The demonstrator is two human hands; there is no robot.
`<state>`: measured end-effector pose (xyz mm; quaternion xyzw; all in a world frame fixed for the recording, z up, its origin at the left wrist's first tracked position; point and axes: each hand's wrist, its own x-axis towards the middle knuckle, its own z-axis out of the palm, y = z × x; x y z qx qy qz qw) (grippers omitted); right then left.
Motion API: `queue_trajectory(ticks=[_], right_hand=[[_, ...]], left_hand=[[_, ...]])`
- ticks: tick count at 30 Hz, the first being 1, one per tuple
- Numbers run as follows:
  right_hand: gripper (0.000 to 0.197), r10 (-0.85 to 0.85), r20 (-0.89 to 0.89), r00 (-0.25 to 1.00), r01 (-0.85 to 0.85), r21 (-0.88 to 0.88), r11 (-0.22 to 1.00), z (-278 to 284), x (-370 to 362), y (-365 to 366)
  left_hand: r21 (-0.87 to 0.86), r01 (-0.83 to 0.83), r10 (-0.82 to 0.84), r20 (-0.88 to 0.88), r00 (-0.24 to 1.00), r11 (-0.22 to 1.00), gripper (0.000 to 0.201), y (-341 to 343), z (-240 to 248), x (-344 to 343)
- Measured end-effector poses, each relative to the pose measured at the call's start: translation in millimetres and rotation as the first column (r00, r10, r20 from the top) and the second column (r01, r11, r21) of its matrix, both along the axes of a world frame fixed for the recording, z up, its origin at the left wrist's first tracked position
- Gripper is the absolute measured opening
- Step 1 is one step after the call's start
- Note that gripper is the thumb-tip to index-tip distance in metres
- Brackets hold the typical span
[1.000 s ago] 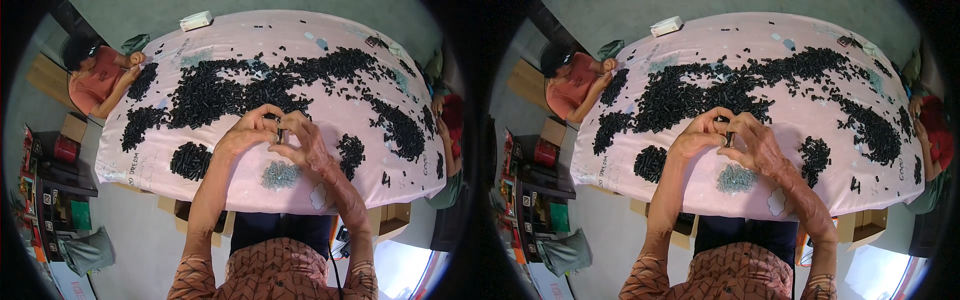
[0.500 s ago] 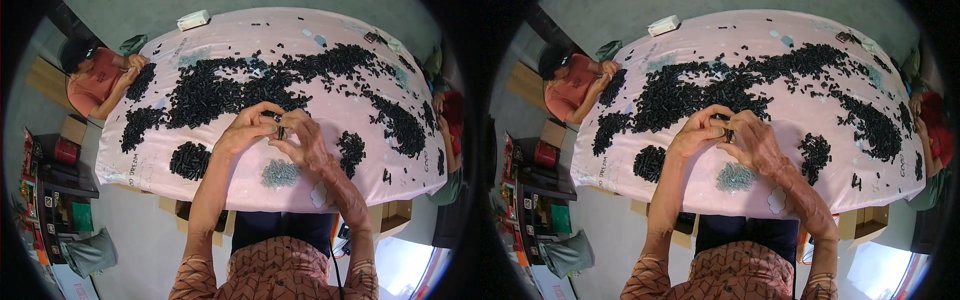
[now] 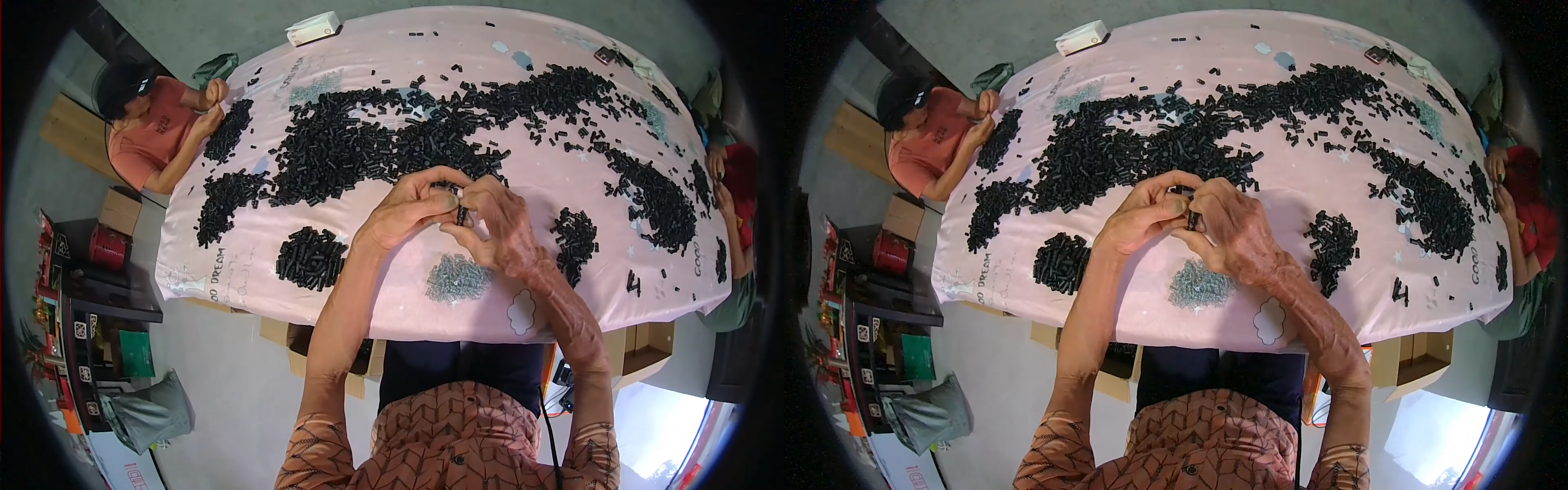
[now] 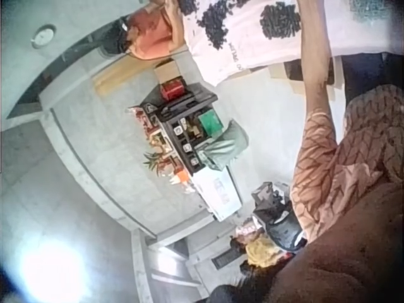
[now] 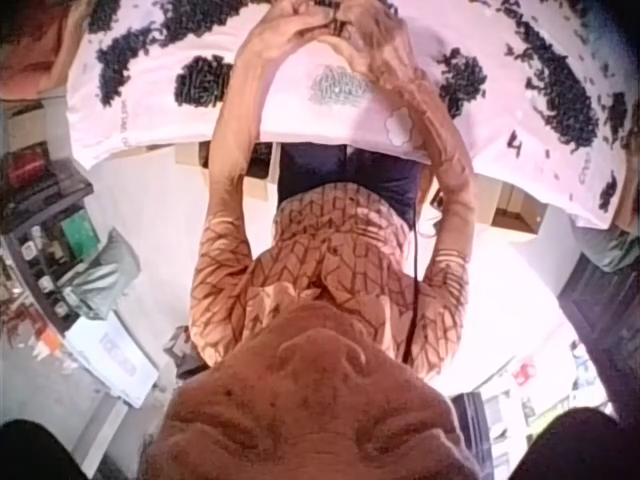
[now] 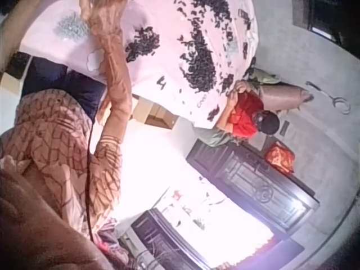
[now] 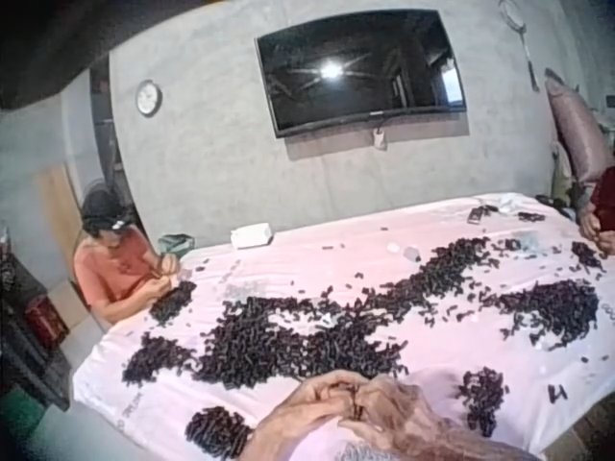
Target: Sorting small black plastic components on a workbench.
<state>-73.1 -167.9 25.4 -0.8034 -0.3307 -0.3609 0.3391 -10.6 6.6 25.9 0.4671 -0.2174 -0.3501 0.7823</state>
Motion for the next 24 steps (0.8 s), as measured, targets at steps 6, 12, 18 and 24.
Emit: queue_trajectory(ticks=[6, 12, 18, 24], right_hand=[[0.04, -0.05, 0.005, 0.999, 0.05, 0.004, 0.999, -4, -1, 2], [0.036, -0.008, -0.011, 1.0, 0.009, 0.011, 1.0, -6, 2, -1], [0.036, -0.004, 0.006, 1.0, 0.004, -0.018, 1.0, -4, 2, 4], [0.047, 0.033, -0.194, 0.981, -0.026, 0.037, 0.999, 2, 3, 4]], left_hand=[[-0.005, 0.018, -0.018, -0.029, 0.999, 1.0, 0.032, 0, 2, -1], [0.056, -0.026, 0.028, -0.039, 0.999, 0.998, 0.031, -4, 0, -1], [0.051, 0.046, -0.049, 0.042, 0.998, 0.998, 0.032, 5, -5, 4], [0.114, -0.117, 0.102, 0.126, 0.987, 0.987, 0.032, 5, 4, -1]])
